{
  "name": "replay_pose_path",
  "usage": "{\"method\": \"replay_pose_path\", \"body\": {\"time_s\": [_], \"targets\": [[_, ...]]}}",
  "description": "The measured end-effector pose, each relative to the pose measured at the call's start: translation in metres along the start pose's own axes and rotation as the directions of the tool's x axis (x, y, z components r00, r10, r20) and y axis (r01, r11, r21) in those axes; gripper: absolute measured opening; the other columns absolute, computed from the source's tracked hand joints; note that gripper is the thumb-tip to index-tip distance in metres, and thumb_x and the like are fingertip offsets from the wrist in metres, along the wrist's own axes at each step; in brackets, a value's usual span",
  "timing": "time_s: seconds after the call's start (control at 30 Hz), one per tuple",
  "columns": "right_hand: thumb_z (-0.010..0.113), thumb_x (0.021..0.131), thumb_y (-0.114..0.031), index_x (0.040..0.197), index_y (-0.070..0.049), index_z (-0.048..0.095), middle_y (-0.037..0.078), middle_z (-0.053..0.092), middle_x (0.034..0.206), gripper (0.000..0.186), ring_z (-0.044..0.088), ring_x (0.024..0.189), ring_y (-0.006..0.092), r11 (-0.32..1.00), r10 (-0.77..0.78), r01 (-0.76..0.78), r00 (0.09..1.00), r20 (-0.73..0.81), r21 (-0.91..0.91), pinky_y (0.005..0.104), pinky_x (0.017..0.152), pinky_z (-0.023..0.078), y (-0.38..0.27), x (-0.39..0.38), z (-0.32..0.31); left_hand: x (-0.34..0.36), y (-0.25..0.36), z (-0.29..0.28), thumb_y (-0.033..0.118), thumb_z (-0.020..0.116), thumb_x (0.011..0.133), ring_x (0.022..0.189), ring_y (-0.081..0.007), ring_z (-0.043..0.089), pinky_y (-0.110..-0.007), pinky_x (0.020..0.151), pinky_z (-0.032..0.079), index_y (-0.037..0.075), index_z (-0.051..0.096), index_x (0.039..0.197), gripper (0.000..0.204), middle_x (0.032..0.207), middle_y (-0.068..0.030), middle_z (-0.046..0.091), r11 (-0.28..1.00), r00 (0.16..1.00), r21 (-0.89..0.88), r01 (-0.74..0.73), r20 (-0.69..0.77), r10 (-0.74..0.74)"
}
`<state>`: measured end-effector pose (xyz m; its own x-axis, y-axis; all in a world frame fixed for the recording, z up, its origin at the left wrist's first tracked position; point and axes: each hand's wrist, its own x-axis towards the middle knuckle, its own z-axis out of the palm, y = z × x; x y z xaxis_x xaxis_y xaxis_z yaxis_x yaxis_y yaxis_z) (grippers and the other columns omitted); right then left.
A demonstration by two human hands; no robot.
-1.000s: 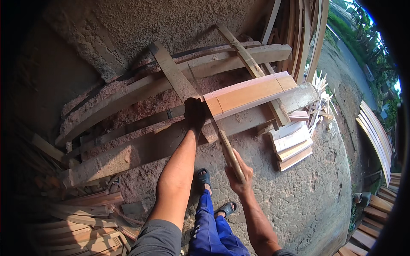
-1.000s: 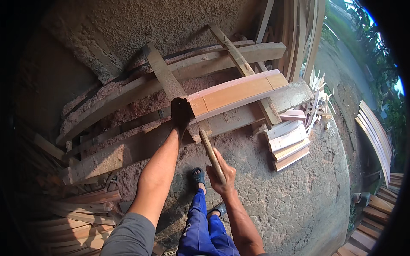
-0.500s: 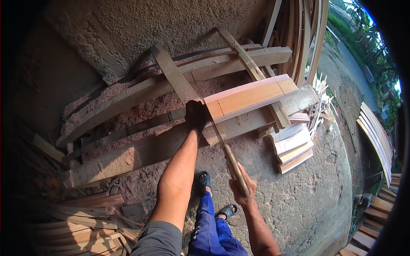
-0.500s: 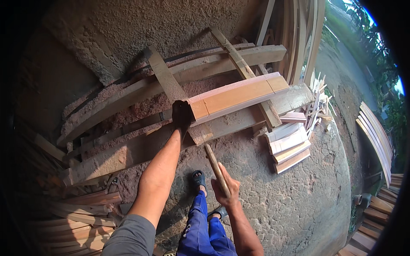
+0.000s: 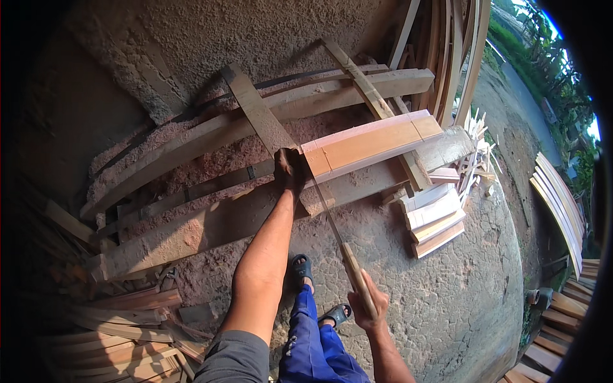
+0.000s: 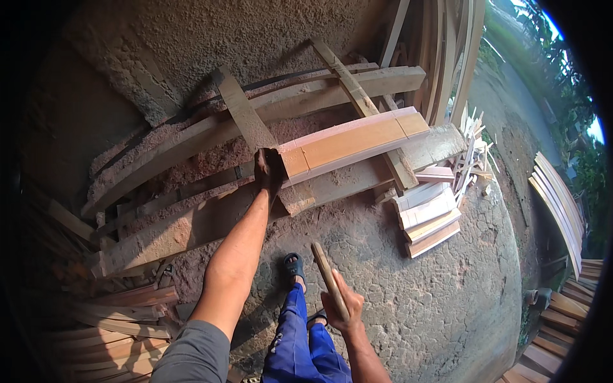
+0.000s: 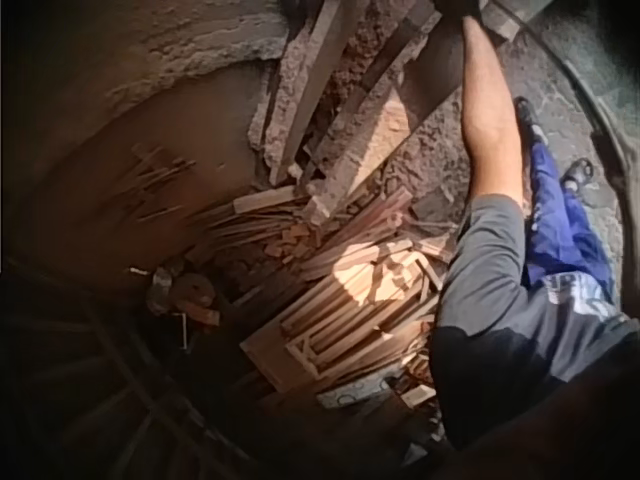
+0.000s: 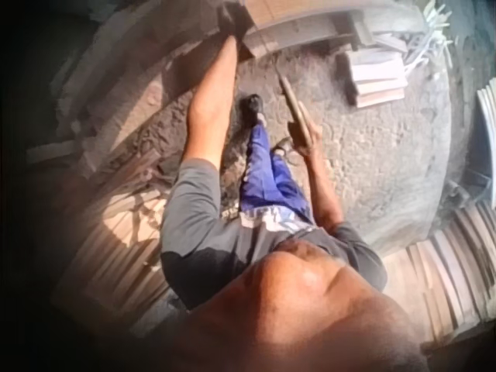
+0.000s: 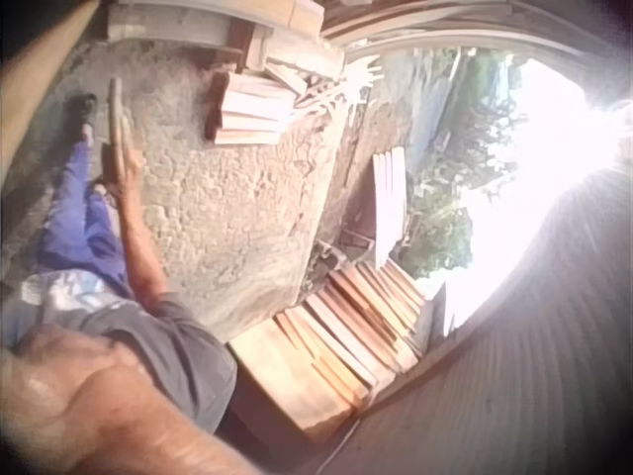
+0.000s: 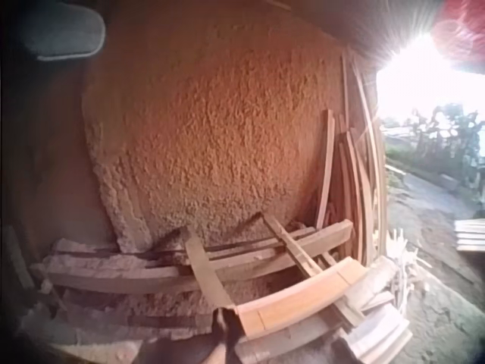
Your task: The person uses a hand saw to cut a wooden plank resting on a wooden frame. After each cut, the person removes the cut piece and places it on a nearby pile of wood scraps. The process is repeated several times.
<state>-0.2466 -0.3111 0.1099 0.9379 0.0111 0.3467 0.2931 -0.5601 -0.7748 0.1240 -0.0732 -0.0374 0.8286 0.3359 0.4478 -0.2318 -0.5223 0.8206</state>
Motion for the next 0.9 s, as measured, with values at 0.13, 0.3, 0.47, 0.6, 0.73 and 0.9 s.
{"method": "replay_pose_path", "body": {"time_s": [0.13,0.3,0.47,0.6,0.73,0.9], "targets": [[0.072,0.081,-0.008,0.135,0.003,0.058,0.023,0.073,0.106,0.057,0.076,0.089,0.0287,0.993,0.102,-0.101,0.995,0.018,-0.066,0.0345,0.075,0.059,-0.008,-0.078,-0.029,-0.014,0.007,0.013,0.022,0.058,0.092,0.097,-0.034,0.06,-0.043,0.086,0.047,0.004,0.058,0.099,0.018,0.101,-0.0166,0.062,0.988,0.998,-0.141,0.07,0.0,-0.071],[0.073,0.081,-0.006,0.137,0.003,0.056,0.022,0.072,0.111,0.059,0.076,0.082,0.028,0.953,0.242,-0.243,0.97,0.027,0.18,0.0333,0.073,0.059,0.004,0.084,0.022,-0.021,0.06,0.016,0.022,0.06,0.093,0.103,-0.0344,0.062,-0.043,0.09,0.049,0.007,0.062,0.104,0.02,0.107,-0.0164,0.064,0.723,0.915,0.572,-0.388,0.334,0.227],[0.069,0.087,-0.009,0.137,0.004,0.055,0.024,0.072,0.11,0.054,0.075,0.095,0.0299,0.998,0.055,-0.055,0.998,0.028,-0.005,0.034,0.078,0.059,-0.003,-0.015,-0.009,-0.016,0.043,0.005,0.023,0.059,0.095,0.098,-0.0339,0.063,-0.044,0.084,0.049,0.008,0.061,0.1,0.016,0.104,-0.0151,0.064,0.99,0.99,0.015,0.14,-0.008,-0.14],[0.07,0.086,-0.009,0.134,0.007,0.057,0.026,0.072,0.11,0.053,0.076,0.089,0.0287,0.997,0.02,-0.017,0.999,0.038,-0.074,0.0344,0.073,0.06,-0.013,-0.061,-0.028,-0.014,0.027,0.001,0.025,0.057,0.098,0.103,-0.0332,0.064,-0.04,0.087,0.05,0.007,0.058,0.101,0.018,0.103,-0.0158,0.063,0.994,0.994,0.062,0.085,0.063,-0.089],[0.073,0.083,-0.007,0.136,0.004,0.057,0.025,0.07,0.116,0.056,0.075,0.082,0.0314,0.974,0.19,-0.191,0.982,0.02,0.122,0.034,0.069,0.058,0.009,0.05,0.014,-0.03,0.073,0.02,0.024,0.055,0.099,0.109,-0.033,0.064,-0.039,0.093,0.05,0.007,0.059,0.107,0.019,0.106,-0.0167,0.064,0.992,0.989,0.01,0.128,0.07,-0.128],[0.071,0.085,-0.011,0.137,0.002,0.057,0.022,0.072,0.11,0.056,0.076,0.087,0.0293,1.0,0.024,-0.024,1.0,0.013,-0.01,0.0338,0.073,0.059,-0.001,-0.023,-0.011,-0.004,0.015,0.001,0.029,0.046,0.104,0.108,-0.0332,0.063,-0.039,0.093,0.049,0.004,0.06,0.107,0.029,0.108,-0.017,0.064,0.993,0.994,0.069,0.094,0.043,-0.097]]}}
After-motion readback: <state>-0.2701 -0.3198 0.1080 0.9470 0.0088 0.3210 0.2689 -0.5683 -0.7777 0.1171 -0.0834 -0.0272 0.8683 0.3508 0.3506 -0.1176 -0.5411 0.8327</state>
